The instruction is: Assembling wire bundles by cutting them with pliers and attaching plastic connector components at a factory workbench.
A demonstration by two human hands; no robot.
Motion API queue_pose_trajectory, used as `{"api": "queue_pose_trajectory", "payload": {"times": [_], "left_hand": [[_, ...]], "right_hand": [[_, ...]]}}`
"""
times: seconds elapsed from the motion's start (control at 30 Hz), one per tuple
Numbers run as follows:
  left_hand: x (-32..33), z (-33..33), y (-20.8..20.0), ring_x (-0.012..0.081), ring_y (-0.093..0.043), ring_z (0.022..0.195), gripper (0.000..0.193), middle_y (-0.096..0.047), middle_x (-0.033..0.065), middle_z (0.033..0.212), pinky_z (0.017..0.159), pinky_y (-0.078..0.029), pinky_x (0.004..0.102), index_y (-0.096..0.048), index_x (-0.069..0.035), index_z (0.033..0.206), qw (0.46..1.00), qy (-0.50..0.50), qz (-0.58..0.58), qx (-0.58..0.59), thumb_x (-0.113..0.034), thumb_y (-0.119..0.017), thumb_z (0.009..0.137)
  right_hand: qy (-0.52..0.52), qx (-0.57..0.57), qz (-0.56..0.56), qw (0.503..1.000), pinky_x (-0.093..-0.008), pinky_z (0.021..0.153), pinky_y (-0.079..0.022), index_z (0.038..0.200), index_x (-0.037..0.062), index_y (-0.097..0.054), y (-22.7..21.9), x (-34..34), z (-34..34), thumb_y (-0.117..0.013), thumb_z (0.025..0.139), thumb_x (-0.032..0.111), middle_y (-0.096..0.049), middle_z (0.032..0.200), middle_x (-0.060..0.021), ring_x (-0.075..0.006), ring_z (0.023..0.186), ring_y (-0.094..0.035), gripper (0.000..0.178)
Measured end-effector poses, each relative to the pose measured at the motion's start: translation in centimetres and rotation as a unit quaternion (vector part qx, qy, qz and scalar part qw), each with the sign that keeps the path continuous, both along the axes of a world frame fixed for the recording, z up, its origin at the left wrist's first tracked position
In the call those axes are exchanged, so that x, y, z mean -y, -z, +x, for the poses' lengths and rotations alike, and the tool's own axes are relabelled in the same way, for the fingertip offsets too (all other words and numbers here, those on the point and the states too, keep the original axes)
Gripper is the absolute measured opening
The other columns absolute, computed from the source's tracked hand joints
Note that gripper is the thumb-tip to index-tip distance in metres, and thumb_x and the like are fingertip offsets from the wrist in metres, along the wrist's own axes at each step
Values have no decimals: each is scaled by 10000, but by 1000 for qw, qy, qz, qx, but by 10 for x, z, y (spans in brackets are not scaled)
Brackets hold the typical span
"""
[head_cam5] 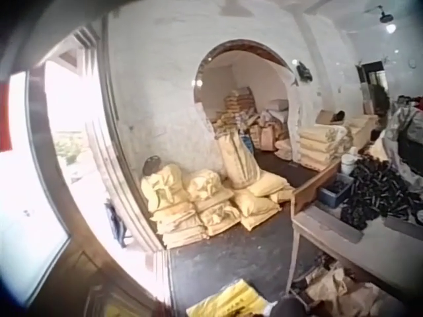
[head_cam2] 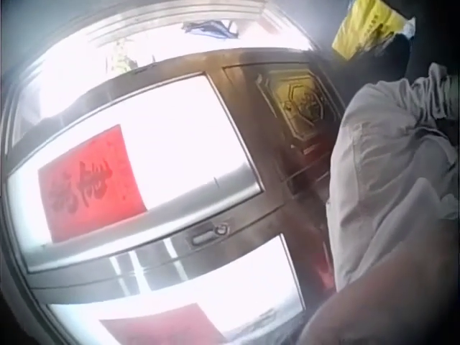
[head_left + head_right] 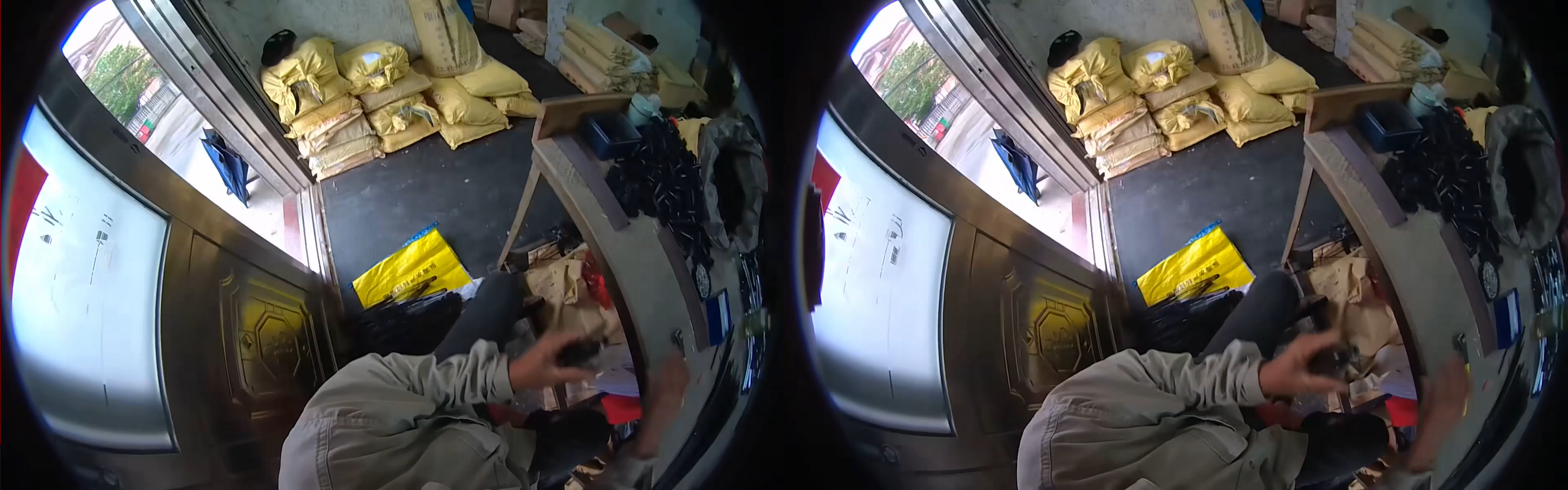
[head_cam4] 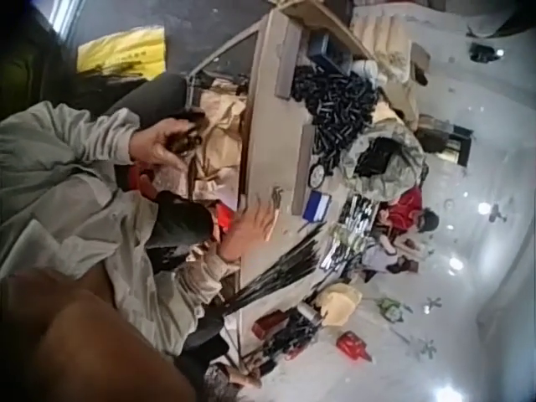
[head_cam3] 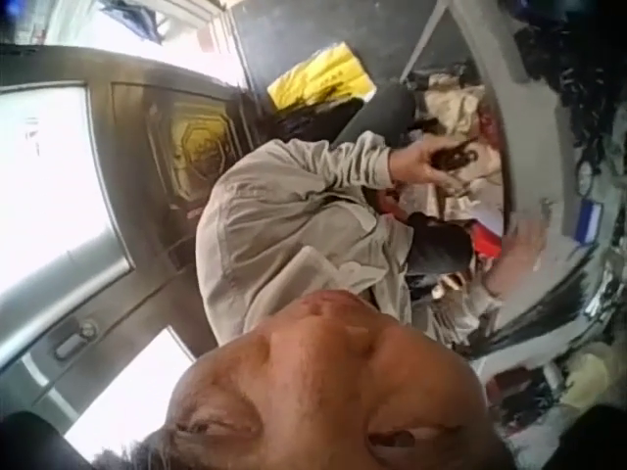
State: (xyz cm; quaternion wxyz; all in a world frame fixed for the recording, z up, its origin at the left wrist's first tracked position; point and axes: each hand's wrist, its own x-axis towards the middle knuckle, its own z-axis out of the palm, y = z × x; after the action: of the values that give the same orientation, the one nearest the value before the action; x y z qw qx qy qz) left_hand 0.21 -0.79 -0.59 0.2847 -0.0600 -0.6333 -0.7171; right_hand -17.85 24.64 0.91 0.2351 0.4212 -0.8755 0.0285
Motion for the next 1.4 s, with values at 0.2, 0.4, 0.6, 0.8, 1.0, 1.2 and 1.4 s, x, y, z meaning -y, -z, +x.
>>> {"api": "queue_pose_trajectory", "payload": {"times": [0.2, 0.4, 0.6, 0.8, 1.0, 1.2, 1.4], "left_hand": [[50, 3, -22, 202, -481, 624, 291, -500, 89, 712, 674, -423, 328, -499, -39, 850, 966, -17, 239, -93, -306, -394, 894], [44, -1, -52, 79, -315, 423, 404, -341, -29, 562, 488, -328, 264, -385, -121, 804, 969, -92, 206, -99, -515, -454, 860], [50, 2, -56, 69, -312, 424, 401, -337, -30, 553, 469, -311, 241, -385, -128, 803, 954, -136, 242, -108, -514, -485, 846], [80, -6, -55, 82, -347, 468, 423, -348, -30, 565, 524, -376, 249, -394, -125, 737, 884, -103, 442, -114, -523, -498, 833], [48, -44, 6, 88, -426, 564, 387, -422, -4, 614, 613, -441, 224, -467, -72, 718, 798, -2, 602, 20, -429, -542, 844], [-29, -40, 116, 233, -567, 911, 395, -591, 102, 981, 848, -432, 358, -563, -1, 1027, 710, 356, 519, 315, -360, -542, 865], [-33, -28, -28, 136, -544, 866, 305, -594, 73, 919, 751, -435, 258, -557, 29, 1024, 988, 125, -58, 68, -84, -669, 763]], "right_hand": [[-599, 174, -220, 750, -344, 872, -431, 978, 78, -600, -96, 160, 175, -519, 839, 200, -548, 1140, -85, -211, 1024, -543, 202], [-490, -230, -275, 795, -434, 937, -410, 1128, -83, -456, -131, 144, 172, -411, 857, 83, -479, 1149, -195, -273, 1086, -458, 320], [-605, -104, -266, 743, -258, 763, -472, 832, 15, -696, -132, 67, 152, -418, 802, 175, -675, 811, -88, -166, 745, -639, 322], [-203, 841, -103, 491, -317, 864, -421, 1197, -2, -435, -22, 47, 165, -483, 881, 206, -496, 1197, -129, -217, 1095, -488, 382], [-129, 383, -793, 456, -335, 897, -413, 1271, 36, -358, 8, 62, 160, -499, 875, 317, -436, 1217, -136, -242, 1129, -464, 506], [-115, 308, -734, 594, -259, 505, -380, 883, 43, -509, 1, 43, 119, -501, 885, 260, -510, 670, -48, -112, 565, -455, 217], [-158, 477, -568, 653, -238, 585, -440, 831, -23, -605, 51, 85, 109, -650, 758, 64, -579, 725, -56, -98, 663, -541, 122]]}}
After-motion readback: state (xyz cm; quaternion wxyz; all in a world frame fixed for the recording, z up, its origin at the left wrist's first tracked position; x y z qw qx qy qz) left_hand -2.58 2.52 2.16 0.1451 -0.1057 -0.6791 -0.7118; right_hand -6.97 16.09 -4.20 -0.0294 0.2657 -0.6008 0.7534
